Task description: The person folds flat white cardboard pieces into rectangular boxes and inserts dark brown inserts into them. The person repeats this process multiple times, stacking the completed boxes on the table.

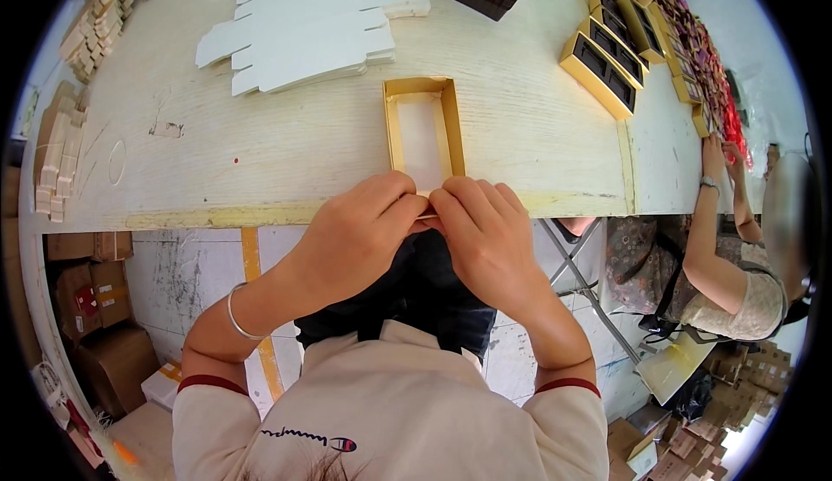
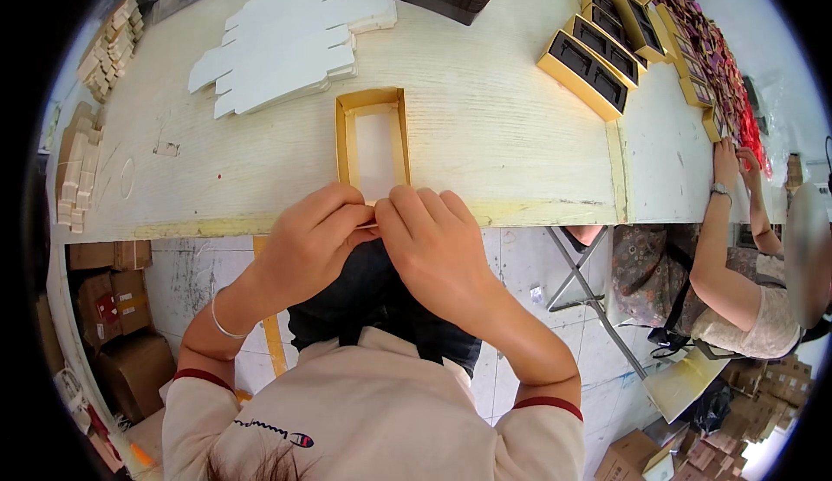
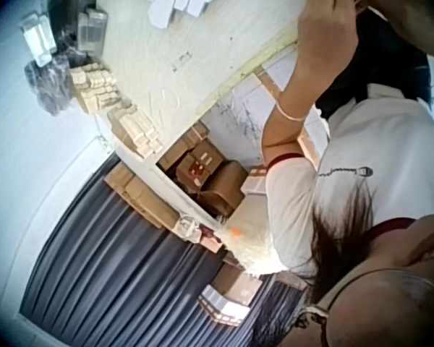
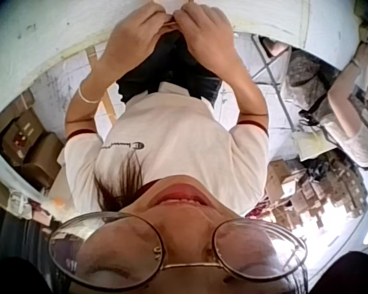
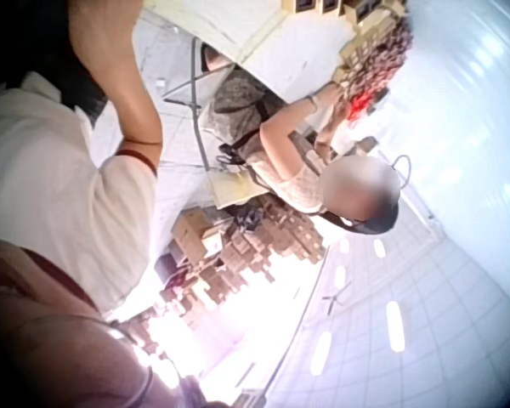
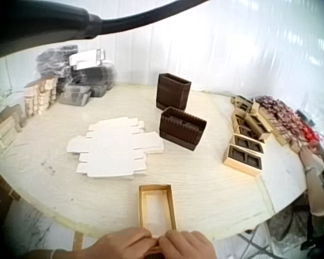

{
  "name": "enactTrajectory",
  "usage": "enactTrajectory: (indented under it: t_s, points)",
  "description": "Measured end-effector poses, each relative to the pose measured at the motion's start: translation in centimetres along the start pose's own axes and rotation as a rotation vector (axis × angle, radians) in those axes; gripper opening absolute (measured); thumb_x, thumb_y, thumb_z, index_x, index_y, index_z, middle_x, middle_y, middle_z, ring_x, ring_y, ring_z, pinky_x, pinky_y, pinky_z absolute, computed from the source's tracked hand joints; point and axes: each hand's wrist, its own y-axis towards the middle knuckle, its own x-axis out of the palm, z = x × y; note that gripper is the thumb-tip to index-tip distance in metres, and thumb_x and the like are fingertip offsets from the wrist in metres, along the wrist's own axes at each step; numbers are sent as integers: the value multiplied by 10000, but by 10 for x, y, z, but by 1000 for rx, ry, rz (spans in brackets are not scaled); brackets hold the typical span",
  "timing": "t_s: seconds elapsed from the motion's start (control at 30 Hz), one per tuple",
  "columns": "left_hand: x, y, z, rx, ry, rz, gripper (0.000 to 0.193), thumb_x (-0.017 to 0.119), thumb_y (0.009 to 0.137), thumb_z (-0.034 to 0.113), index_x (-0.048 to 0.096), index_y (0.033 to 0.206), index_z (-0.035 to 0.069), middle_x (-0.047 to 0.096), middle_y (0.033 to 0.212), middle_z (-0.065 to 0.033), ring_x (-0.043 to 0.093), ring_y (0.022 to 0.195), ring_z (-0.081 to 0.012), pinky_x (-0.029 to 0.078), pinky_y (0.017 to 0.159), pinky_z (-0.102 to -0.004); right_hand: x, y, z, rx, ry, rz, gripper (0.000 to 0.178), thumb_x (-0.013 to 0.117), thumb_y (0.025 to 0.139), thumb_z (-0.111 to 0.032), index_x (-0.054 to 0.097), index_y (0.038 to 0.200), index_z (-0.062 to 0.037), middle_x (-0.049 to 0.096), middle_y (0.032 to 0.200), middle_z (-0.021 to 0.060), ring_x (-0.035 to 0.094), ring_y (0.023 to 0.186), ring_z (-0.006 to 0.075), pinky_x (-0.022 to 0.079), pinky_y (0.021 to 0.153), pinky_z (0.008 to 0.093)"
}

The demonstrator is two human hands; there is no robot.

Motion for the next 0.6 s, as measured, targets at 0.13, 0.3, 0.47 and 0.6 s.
enactTrajectory:
  t_s: [0.13,0.3,0.47,0.6]
  points:
    - [-15,15,7,-64,71,-241,126,670,802,51,569,834,-17,562,784,-117,573,714,-313,461,583,-366,-16,13,2,74,36,-302,181,671,754,-142,528,767,-33,500,779,75,559,674,261,434,592,345]
    - [-24,18,-1,-127,9,-354,144,689,797,119,594,851,27,559,806,-108,567,738,-311,468,639,-386,-35,25,22,186,608,-344,198,685,818,-112,648,999,-40,593,1042,89,578,740,200,466,675,299]
    - [-46,30,9,-13,180,-313,672,810,646,353,558,1210,88,445,1321,-151,533,1017,-333,445,879,-420,-32,24,61,458,389,161,367,679,844,-78,592,1188,12,587,1015,128,539,717,140,457,645,277]
    - [-50,43,-15,-29,237,-312,1089,855,541,448,351,1452,127,219,1529,-181,465,1173,-372,386,1013,-431,-14,28,58,608,533,-51,356,614,897,-109,548,1214,40,576,800,133,536,691,161,457,651,300]
